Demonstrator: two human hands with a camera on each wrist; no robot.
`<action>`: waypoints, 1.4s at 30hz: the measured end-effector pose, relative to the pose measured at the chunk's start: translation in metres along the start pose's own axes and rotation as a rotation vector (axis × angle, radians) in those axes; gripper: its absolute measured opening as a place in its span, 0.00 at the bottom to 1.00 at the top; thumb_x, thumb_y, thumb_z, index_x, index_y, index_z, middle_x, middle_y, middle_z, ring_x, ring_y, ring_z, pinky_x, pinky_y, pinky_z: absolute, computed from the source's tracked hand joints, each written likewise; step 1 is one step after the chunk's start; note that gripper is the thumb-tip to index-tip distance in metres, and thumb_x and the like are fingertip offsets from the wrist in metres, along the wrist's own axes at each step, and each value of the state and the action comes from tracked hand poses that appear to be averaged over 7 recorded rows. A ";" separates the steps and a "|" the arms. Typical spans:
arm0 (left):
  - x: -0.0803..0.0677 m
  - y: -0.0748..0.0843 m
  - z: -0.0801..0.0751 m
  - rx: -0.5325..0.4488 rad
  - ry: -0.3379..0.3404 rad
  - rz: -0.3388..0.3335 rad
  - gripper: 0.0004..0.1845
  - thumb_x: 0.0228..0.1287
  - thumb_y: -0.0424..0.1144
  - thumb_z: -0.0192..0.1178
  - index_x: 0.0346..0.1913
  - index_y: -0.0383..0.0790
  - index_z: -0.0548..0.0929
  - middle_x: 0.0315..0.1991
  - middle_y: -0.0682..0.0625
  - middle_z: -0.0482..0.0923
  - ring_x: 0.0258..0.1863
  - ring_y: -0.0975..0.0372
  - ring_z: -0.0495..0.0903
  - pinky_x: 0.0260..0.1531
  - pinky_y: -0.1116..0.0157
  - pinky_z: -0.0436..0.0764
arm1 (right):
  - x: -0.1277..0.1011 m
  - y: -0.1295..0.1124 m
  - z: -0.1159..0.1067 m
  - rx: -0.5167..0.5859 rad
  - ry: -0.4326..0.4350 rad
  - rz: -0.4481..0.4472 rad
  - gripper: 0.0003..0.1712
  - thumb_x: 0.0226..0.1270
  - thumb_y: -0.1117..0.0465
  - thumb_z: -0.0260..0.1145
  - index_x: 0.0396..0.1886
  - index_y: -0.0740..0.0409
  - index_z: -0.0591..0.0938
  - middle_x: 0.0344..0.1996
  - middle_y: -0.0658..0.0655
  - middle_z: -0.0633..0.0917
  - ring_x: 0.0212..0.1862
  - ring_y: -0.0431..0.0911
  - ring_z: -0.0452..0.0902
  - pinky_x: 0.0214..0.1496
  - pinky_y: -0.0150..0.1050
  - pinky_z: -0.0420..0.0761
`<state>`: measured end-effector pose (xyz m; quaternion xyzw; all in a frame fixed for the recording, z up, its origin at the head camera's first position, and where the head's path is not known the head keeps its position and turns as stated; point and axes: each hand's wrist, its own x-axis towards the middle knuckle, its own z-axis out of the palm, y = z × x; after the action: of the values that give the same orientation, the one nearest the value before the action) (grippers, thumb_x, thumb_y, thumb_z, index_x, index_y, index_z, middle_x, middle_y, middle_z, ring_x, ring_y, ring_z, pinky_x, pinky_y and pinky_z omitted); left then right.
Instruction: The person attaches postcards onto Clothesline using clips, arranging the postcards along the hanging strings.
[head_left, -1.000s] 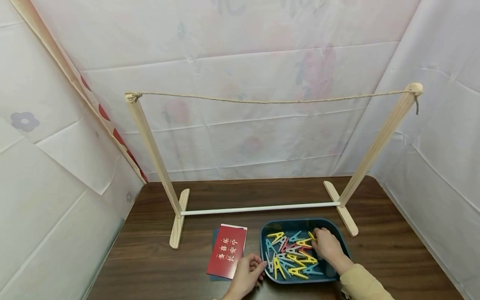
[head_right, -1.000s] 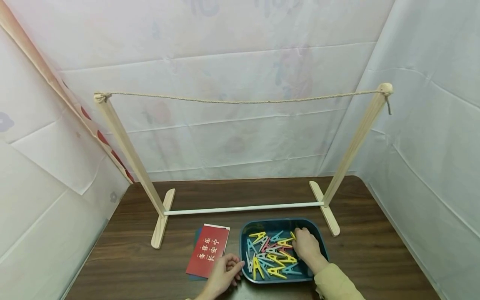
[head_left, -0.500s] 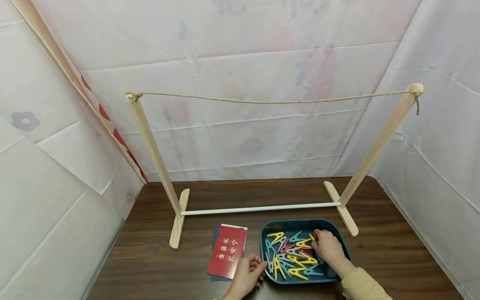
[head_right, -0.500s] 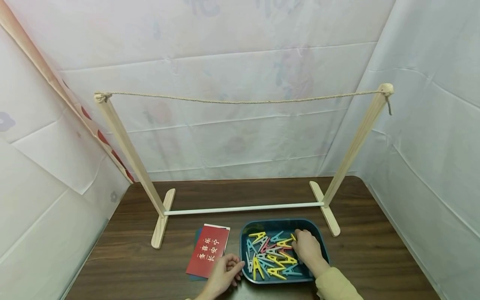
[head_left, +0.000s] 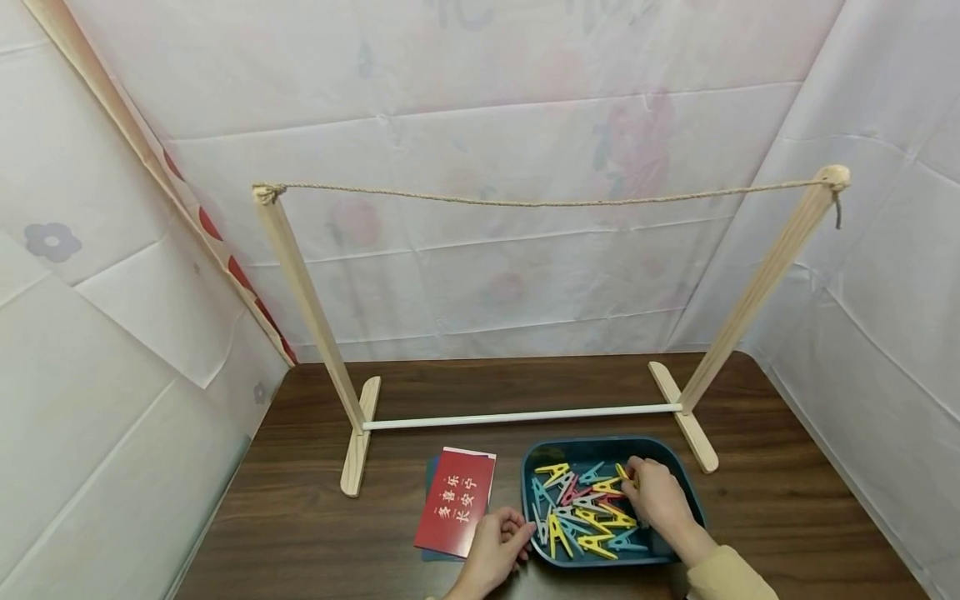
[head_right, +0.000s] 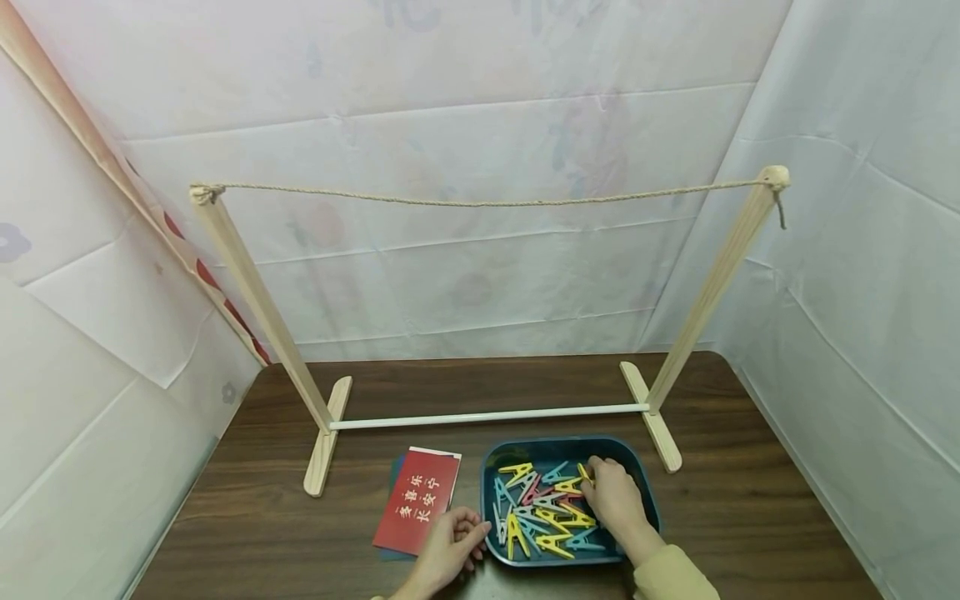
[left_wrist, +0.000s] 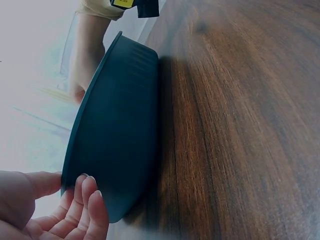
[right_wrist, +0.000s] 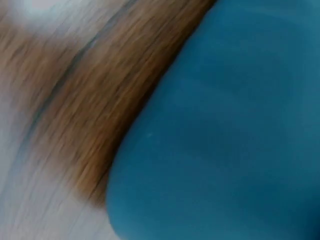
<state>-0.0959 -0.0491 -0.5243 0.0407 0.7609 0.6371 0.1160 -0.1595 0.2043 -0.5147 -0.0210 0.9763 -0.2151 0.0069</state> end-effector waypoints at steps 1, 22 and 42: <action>0.000 0.000 0.000 0.002 0.001 0.002 0.07 0.58 0.35 0.58 0.27 0.34 0.74 0.17 0.49 0.74 0.15 0.57 0.75 0.10 0.72 0.71 | -0.001 -0.001 -0.001 0.009 0.008 -0.003 0.04 0.51 0.65 0.63 0.26 0.59 0.76 0.19 0.53 0.70 0.18 0.41 0.63 0.16 0.34 0.63; 0.000 0.001 0.000 0.015 0.018 0.011 0.08 0.58 0.36 0.59 0.27 0.34 0.74 0.18 0.45 0.75 0.15 0.55 0.75 0.11 0.71 0.72 | -0.016 -0.025 -0.018 0.208 0.234 -0.056 0.03 0.52 0.67 0.65 0.27 0.58 0.78 0.16 0.48 0.69 0.19 0.39 0.63 0.18 0.31 0.63; 0.002 0.003 -0.009 0.055 0.054 0.033 0.10 0.58 0.38 0.59 0.27 0.34 0.76 0.17 0.50 0.74 0.14 0.55 0.75 0.09 0.70 0.71 | -0.010 0.010 0.027 0.564 0.407 0.000 0.09 0.59 0.54 0.62 0.32 0.54 0.79 0.20 0.51 0.77 0.17 0.40 0.71 0.13 0.35 0.69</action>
<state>-0.1001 -0.0568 -0.5200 0.0393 0.7802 0.6186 0.0838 -0.1490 0.2022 -0.5431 0.0250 0.8599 -0.4762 -0.1823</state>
